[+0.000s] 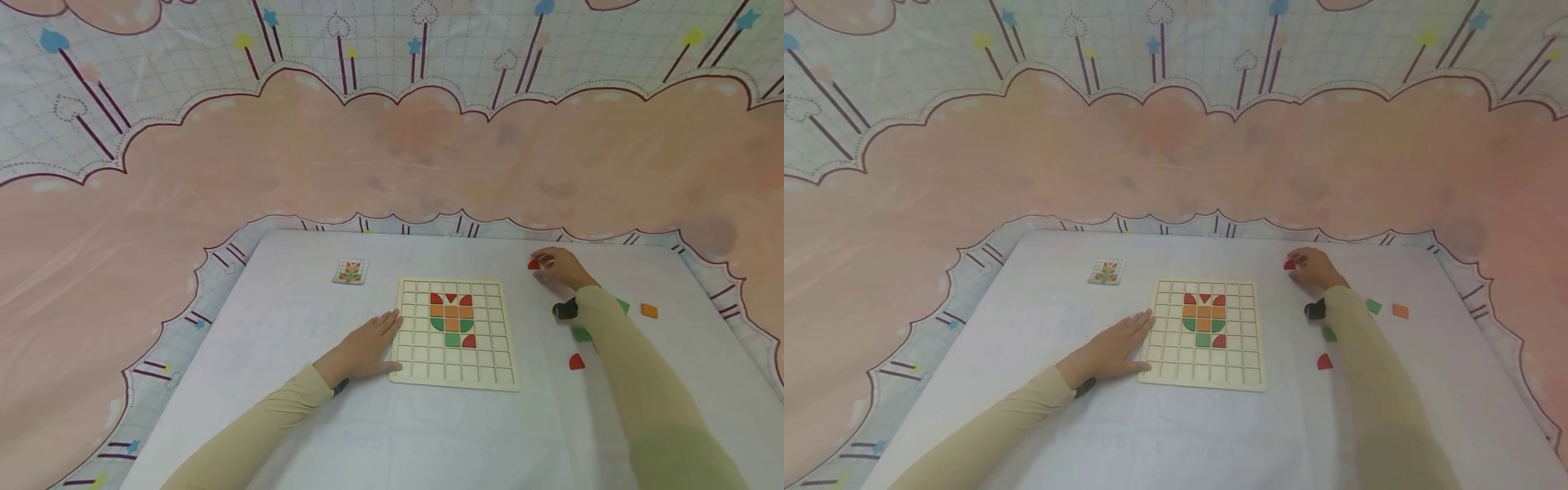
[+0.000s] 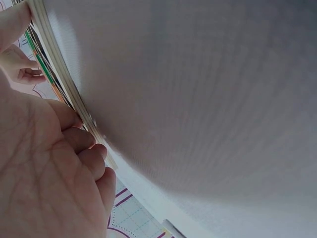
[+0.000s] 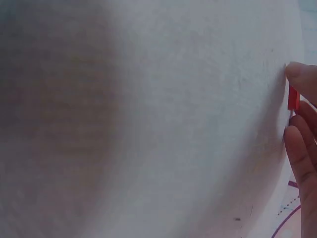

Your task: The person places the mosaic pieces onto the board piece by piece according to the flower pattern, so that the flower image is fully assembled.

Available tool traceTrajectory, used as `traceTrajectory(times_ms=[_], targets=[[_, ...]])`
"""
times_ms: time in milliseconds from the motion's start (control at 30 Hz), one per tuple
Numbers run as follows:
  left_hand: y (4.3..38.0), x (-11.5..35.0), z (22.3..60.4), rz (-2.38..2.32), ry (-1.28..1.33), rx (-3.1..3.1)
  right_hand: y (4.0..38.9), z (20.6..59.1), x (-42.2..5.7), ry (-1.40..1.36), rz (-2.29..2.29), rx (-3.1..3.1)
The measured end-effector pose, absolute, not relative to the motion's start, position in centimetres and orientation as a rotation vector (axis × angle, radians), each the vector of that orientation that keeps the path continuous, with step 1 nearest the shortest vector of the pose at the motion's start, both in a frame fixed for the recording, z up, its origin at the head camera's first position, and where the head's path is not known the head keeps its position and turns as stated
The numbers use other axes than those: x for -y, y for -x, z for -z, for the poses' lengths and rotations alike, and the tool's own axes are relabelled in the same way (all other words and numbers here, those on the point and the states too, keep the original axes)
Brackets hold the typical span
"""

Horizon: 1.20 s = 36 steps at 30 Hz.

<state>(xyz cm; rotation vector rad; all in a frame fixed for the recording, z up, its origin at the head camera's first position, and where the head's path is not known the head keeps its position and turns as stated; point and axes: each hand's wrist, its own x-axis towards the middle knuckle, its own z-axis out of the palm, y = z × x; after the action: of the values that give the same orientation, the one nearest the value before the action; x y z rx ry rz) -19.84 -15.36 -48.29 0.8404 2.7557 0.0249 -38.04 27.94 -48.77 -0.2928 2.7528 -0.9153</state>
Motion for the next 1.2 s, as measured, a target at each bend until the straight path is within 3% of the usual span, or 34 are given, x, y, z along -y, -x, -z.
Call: traceTrajectory(times_ms=[533, 1200], targets=[[19.8, 15.3, 48.4, 0.003, -0.833, -2.764, 35.8, 48.2, -27.9, 0.318, 0.863, -2.714], [19.7, 15.2, 48.2, -0.003, -0.836, -2.766, 36.0, 47.3, -26.8, 0.467, 0.774, -2.656]])
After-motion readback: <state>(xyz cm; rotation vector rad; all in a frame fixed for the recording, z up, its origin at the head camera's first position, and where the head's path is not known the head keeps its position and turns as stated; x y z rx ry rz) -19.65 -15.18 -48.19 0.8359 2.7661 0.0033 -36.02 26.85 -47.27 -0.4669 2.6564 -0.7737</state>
